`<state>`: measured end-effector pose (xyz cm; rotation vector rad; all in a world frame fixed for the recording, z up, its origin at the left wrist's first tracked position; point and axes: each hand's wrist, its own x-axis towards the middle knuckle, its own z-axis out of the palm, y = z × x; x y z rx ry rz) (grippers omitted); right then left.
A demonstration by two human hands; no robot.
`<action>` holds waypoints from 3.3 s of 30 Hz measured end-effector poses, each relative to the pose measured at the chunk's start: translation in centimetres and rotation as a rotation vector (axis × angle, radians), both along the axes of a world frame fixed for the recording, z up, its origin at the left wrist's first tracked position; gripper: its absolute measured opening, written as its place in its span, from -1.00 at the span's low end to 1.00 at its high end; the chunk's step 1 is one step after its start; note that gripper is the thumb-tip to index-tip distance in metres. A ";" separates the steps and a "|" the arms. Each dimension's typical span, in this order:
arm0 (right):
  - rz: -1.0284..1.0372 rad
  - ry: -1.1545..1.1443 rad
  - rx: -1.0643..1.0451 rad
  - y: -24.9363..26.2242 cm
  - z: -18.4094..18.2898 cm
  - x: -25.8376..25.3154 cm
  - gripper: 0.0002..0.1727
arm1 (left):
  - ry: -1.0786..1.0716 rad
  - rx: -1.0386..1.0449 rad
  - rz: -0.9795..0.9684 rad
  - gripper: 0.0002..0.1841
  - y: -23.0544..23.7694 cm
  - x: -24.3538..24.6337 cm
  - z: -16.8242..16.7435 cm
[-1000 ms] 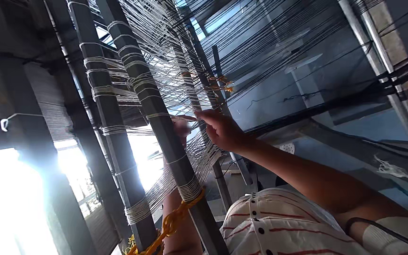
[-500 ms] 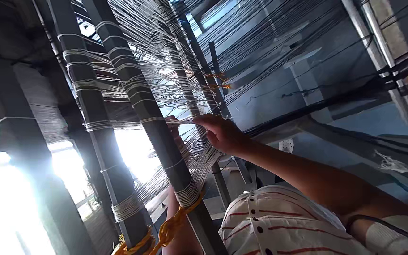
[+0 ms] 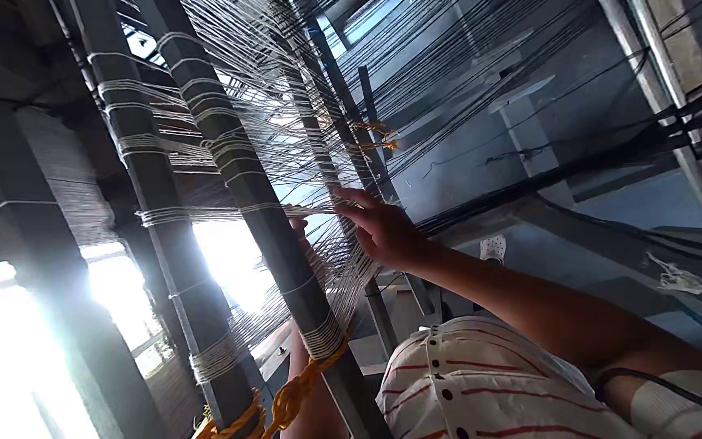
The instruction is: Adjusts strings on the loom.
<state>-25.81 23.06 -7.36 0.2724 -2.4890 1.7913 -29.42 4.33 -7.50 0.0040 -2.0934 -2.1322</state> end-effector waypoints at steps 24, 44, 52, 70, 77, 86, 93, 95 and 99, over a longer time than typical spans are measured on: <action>0.039 -0.053 -0.029 0.4 0.3 0.0 -0.48 | -0.291 -0.217 0.203 -0.79 8.2 0.7 7.3; 0.040 -0.088 0.047 -0.4 0.5 -0.3 -0.35 | -0.042 -0.190 -0.209 -0.79 3.4 -0.5 4.1; 0.047 -0.126 0.054 -0.3 0.7 0.1 -0.32 | -0.143 -0.243 -0.139 -0.82 5.1 0.8 6.2; 0.056 -0.145 0.058 -0.6 0.5 0.4 -0.35 | -0.160 -0.525 -0.020 -0.92 6.6 1.4 7.9; 0.055 -0.148 0.070 -0.7 0.6 0.6 -0.35 | -0.076 -0.542 -0.070 -0.95 5.0 1.2 6.4; 0.053 -0.141 0.052 -0.5 0.4 0.7 -0.43 | -0.058 -0.573 -0.184 -0.92 3.4 2.4 6.3; 0.051 -0.158 0.016 0.2 0.5 0.1 -0.47 | -0.113 -0.489 -0.071 -0.89 5.5 1.4 7.4; 0.010 -0.129 0.013 0.6 0.1 -0.2 -0.49 | -0.044 -0.412 -0.192 -0.89 3.3 1.7 5.8; -0.089 -0.058 0.023 1.9 -0.2 -0.9 -0.52 | 0.015 -0.283 -0.100 -0.75 4.3 0.1 4.9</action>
